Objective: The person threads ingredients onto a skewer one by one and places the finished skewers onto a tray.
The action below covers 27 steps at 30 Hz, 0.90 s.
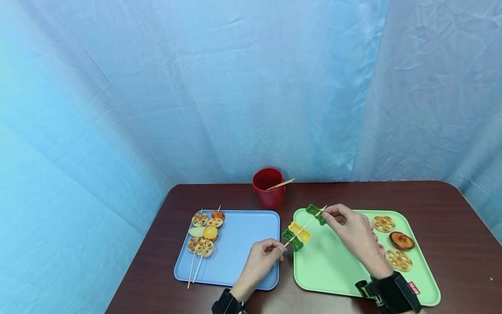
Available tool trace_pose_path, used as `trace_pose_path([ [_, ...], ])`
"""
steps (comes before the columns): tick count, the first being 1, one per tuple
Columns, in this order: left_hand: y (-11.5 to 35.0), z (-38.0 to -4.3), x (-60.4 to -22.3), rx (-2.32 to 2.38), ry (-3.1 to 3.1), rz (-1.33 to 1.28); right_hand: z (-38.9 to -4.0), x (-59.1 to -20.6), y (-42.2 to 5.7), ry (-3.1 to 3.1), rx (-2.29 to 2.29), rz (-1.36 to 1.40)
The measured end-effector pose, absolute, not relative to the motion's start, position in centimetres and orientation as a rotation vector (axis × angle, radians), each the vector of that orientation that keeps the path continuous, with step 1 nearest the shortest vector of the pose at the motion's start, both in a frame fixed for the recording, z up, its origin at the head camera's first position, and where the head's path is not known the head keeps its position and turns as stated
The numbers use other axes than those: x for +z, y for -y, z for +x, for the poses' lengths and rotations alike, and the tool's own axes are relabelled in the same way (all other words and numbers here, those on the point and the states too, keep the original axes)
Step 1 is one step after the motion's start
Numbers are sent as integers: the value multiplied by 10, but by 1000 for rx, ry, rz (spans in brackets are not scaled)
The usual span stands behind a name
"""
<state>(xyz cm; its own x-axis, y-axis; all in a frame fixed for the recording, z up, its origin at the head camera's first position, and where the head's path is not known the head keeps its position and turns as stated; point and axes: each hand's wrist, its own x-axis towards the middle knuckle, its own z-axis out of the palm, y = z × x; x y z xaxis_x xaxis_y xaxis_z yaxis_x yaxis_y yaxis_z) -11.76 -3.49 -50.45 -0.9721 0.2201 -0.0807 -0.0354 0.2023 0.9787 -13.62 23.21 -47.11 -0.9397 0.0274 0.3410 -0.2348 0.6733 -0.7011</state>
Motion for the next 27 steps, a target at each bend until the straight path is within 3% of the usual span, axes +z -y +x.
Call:
trace_pose_path([
  [17,33,-118,-505,1864,-2276,188,-130,-477,-212,2544,1224,239],
  [27,36,-121,-505,1809,-2316,360,-131,-476,-210,2584,1196,233],
])
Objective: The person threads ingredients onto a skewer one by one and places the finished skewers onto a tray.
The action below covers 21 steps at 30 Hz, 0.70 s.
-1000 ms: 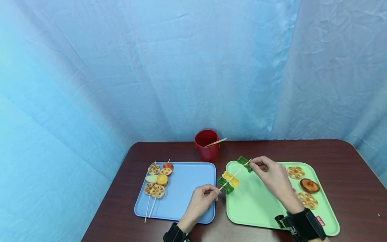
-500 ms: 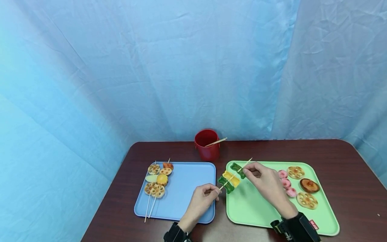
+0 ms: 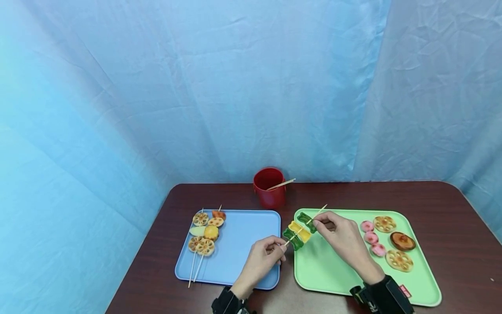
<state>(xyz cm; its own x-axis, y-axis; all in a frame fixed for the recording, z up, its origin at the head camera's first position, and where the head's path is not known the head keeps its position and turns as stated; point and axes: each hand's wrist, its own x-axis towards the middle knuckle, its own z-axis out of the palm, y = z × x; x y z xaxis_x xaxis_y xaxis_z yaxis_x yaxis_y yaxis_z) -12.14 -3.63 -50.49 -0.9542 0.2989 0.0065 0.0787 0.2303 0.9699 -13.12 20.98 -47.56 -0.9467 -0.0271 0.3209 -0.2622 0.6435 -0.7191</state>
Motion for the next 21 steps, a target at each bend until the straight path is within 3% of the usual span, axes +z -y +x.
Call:
trace_pose_path([
  [21,52,-123,-501,1502,-2722,477,-134,-484,-217,2653,1171,240],
])
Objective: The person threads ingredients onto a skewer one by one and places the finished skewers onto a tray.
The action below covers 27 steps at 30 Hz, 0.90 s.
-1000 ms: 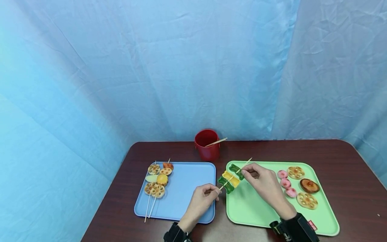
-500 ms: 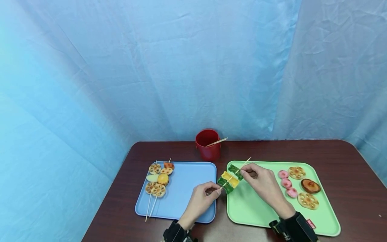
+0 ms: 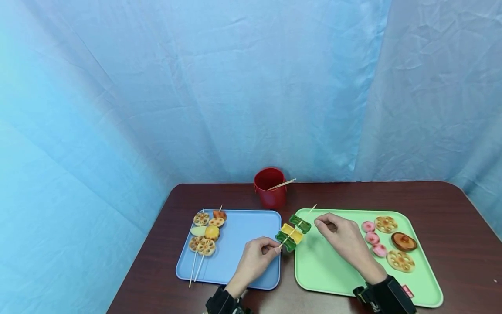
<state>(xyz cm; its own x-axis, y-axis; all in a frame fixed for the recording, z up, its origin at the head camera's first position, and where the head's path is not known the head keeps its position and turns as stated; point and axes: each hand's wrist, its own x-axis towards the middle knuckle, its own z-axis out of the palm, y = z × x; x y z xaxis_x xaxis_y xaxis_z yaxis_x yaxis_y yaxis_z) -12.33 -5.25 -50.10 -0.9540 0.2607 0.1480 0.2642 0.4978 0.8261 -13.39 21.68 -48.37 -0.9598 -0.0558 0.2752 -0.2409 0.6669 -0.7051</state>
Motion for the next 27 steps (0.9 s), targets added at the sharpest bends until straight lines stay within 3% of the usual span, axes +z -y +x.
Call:
trace_pose_path([
  [27,127,-125,-489,-1169,2821,-314,-126,-485,-246,2695,1174,324],
])
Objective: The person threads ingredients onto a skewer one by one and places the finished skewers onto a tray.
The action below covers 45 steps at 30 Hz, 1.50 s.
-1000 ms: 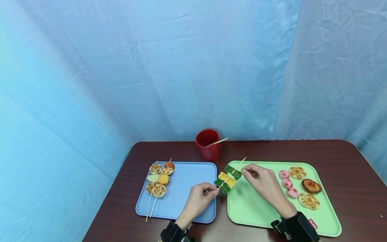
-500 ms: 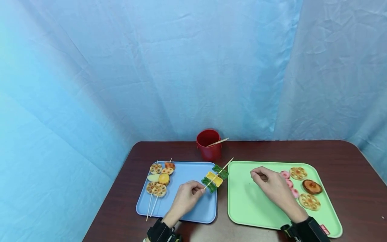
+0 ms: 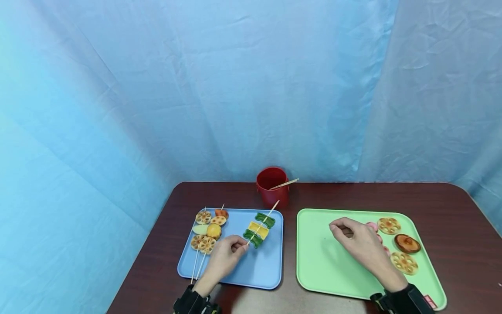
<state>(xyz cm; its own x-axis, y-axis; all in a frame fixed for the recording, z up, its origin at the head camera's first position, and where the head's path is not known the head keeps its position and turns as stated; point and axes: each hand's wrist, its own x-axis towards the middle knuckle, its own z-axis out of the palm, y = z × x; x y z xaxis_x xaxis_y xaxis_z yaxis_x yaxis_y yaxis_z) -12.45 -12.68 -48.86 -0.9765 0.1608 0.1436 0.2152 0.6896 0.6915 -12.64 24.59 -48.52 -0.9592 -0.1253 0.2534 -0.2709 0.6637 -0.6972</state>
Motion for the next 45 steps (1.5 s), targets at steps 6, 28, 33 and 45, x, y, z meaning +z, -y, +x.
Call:
trace_pose_path([
  [6,139,-124,-489,-1169,2824,-227,-125,-480,-245,2737,1162,323],
  [28,163,-128,-498,-1203,2875,-79,-126,-475,-241,2764,1095,366],
  [33,164,-128,-500,-1109,2914,-112,-126,-474,-239,2784,1110,347],
  [45,161,-125,-491,-730,2931,-228,-124,-476,-236,2776,1083,338],
])
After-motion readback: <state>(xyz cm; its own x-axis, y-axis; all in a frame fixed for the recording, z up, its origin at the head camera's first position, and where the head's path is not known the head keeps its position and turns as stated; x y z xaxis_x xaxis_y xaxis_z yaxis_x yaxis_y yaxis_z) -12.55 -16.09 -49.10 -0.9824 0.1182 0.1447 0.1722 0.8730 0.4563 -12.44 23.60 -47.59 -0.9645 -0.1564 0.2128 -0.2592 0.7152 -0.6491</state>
